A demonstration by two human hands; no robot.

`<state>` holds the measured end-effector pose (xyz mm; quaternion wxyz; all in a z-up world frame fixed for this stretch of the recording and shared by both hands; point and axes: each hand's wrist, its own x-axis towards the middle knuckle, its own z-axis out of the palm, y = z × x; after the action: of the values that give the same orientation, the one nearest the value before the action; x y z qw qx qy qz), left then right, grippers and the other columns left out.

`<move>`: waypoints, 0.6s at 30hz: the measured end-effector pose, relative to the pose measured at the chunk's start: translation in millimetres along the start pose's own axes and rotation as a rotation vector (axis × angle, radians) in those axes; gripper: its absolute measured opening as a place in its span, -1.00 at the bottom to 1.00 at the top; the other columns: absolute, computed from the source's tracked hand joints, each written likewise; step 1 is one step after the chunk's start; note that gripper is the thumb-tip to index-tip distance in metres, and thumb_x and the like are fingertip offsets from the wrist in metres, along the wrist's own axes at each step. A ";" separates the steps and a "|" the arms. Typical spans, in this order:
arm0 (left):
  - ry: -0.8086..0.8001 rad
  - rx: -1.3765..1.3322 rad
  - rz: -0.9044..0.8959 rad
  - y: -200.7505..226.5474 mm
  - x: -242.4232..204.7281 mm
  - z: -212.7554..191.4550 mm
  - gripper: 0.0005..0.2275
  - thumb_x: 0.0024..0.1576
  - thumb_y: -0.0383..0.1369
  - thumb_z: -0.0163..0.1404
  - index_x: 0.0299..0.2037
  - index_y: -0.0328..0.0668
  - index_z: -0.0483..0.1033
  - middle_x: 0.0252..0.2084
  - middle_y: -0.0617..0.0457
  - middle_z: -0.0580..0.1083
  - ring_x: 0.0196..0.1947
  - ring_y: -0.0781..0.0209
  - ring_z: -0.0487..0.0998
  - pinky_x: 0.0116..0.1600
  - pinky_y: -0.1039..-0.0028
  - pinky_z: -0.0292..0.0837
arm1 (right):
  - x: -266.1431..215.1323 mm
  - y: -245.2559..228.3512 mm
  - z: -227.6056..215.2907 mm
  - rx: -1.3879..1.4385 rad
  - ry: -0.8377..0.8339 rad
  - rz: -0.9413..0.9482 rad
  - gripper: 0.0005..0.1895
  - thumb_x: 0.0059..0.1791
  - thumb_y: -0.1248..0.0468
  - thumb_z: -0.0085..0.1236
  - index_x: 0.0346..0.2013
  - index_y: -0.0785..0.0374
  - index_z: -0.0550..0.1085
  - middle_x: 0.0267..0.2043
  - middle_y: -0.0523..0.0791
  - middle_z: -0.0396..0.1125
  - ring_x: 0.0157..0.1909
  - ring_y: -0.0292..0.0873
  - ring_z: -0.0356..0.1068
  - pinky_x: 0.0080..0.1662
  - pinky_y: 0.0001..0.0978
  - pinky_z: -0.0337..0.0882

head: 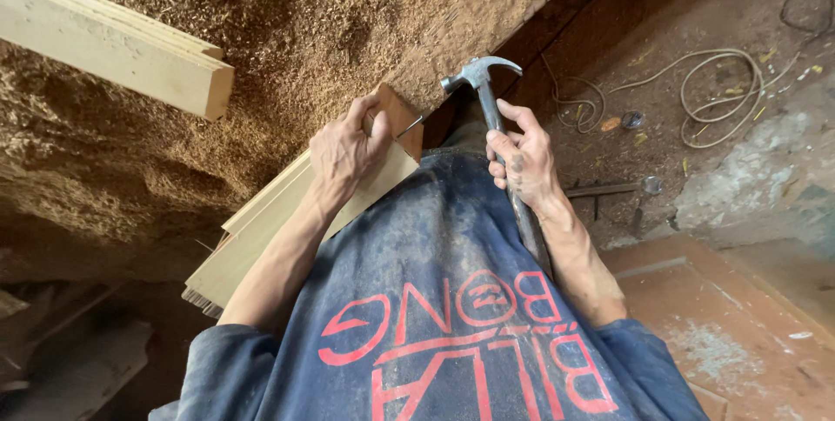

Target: The person assembles wooden boxes by aligning wooden boards on a sawdust-covered workbench and hammering nails into the joints. They move small containers and pick up wooden components across the workspace.

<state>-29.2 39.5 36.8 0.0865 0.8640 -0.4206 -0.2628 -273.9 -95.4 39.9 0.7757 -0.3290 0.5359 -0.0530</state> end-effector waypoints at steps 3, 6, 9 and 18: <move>-0.015 -0.012 -0.051 4.5 -1.5 -1.1 -0.71 0.23 -0.19 -0.20 -0.01 0.01 0.56 -0.58 -0.01 0.52 -0.73 0.18 0.42 -0.58 0.28 0.28 | -3.5 1.5 -0.3 0.017 -0.010 0.012 -0.38 0.03 0.30 0.12 0.39 0.16 0.21 -0.46 -0.09 0.28 -0.60 -0.34 0.24 -0.59 -0.50 0.26; 0.004 -0.012 -0.053 6.8 -0.7 -1.0 -0.73 0.23 -0.20 -0.18 -0.03 0.02 0.57 -0.58 -0.03 0.52 -0.69 0.14 0.46 -0.55 0.25 0.31 | -7.8 -0.9 -1.5 0.048 -0.022 0.027 -0.39 0.05 0.29 0.10 0.39 0.15 0.21 -0.47 -0.09 0.28 -0.61 -0.34 0.23 -0.59 -0.50 0.24; 0.019 -0.005 -0.042 6.9 -0.9 0.1 -0.74 0.23 -0.21 -0.17 -0.05 0.00 0.57 -0.55 -0.04 0.54 -0.68 0.10 0.48 -0.55 0.23 0.32 | -14.5 -1.6 1.0 0.092 -0.015 0.006 -0.43 0.07 0.27 0.06 0.38 0.17 0.20 -0.48 -0.10 0.28 -0.62 -0.35 0.22 -0.61 -0.51 0.22; -0.071 0.016 -0.144 8.1 -3.2 1.6 -0.71 0.26 -0.19 -0.21 0.00 -0.02 0.54 -0.40 -0.04 0.58 -0.64 0.16 0.46 -0.53 0.25 0.27 | -20.9 -9.5 -10.4 -0.071 -0.058 -0.043 -0.43 0.08 0.30 0.04 0.38 0.20 0.18 -0.47 -0.11 0.31 -0.63 -0.36 0.24 -0.65 -0.51 0.21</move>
<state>-37.2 37.0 39.6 0.0457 0.8827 -0.3623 -0.2957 -289.2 -98.5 59.8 0.7776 -0.3689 0.5074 -0.0410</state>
